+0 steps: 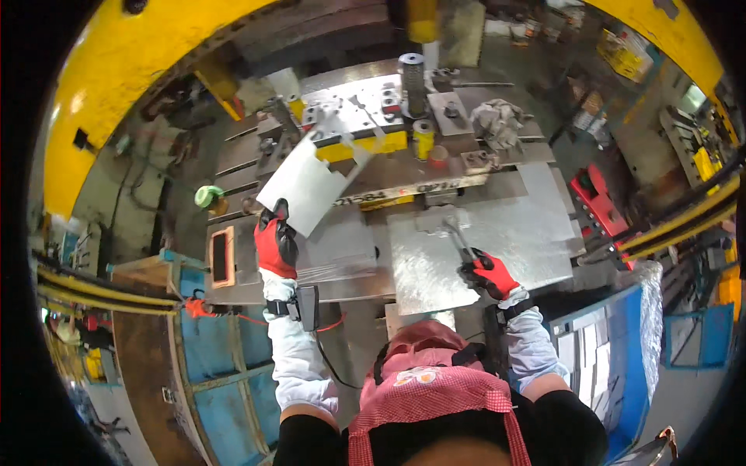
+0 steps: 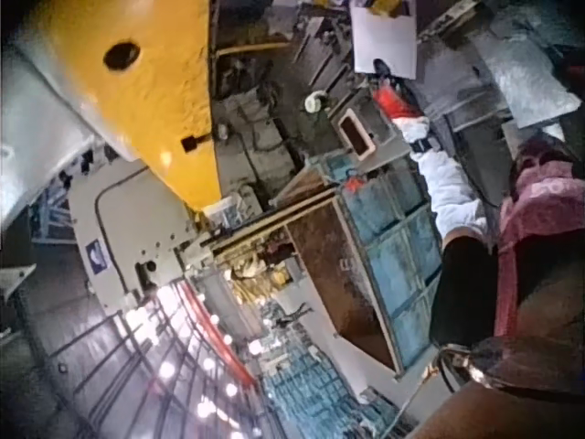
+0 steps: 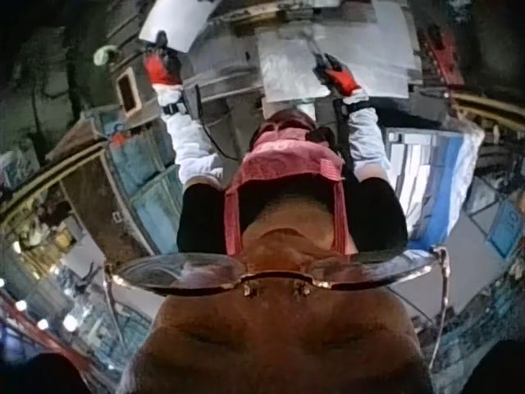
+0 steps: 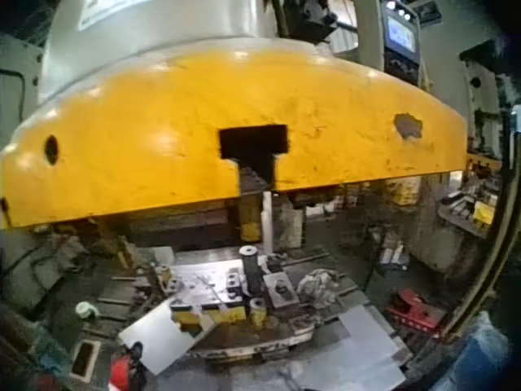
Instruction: Operate a large industrial press to form metal parts, using a wrench to secure or adjust components.
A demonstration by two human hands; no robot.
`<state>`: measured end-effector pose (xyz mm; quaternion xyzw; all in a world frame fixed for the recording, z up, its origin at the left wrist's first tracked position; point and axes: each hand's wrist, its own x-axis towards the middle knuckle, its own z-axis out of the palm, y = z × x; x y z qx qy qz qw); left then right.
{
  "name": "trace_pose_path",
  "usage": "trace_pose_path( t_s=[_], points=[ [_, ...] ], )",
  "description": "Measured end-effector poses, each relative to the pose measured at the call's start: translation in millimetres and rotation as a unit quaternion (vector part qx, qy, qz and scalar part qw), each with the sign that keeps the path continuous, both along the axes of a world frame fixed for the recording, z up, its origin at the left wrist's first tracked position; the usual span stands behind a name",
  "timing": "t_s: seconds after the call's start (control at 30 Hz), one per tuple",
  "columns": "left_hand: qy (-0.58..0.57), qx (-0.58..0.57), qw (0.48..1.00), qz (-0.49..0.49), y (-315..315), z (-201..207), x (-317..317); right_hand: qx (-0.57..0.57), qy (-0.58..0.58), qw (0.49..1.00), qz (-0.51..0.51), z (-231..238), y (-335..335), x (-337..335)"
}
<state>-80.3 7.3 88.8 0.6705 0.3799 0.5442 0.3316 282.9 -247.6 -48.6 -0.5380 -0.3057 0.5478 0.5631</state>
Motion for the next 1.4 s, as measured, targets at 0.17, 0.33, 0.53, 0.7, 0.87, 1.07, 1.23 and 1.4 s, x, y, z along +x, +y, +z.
trace_pose_path(
  t_s=[0.17,0.33,0.53,0.7,0.87,1.07,1.23,1.4],
  points=[
    [0.106,-0.138,0.985,-0.015,-16.4,80.1,-24.9,-0.016,-0.030,0.998,-0.045,47.8,8.1,-10.8],
    [0.271,-0.275,0.899,-0.208,6.2,105.5,5.2,0.158,-0.380,0.904,0.118,155.5,23.2,-55.0],
    [0.315,-0.128,0.890,-0.303,21.0,101.7,45.6,0.077,-0.136,0.956,0.248,144.5,15.6,-73.2],
    [0.263,0.168,0.839,-0.446,47.5,89.7,43.2,0.020,0.096,0.975,0.199,133.7,14.6,-80.2],
    [-0.247,-0.479,0.715,-0.445,68.2,16.1,8.2,0.068,0.065,0.989,0.116,153.4,91.6,-71.5],
    [-0.367,-0.496,0.667,-0.417,-19.8,-34.2,63.0,0.198,-0.117,0.961,0.153,156.0,211.2,-52.1],
    [-0.490,-0.431,0.660,-0.372,2.9,-49.8,111.0,0.355,-0.287,0.872,0.178,142.0,247.5,-49.0],
    [-0.501,-0.408,0.678,-0.349,19.4,-72.6,115.9,0.166,-0.111,0.958,0.206,148.6,248.4,-46.8]
  ],
)
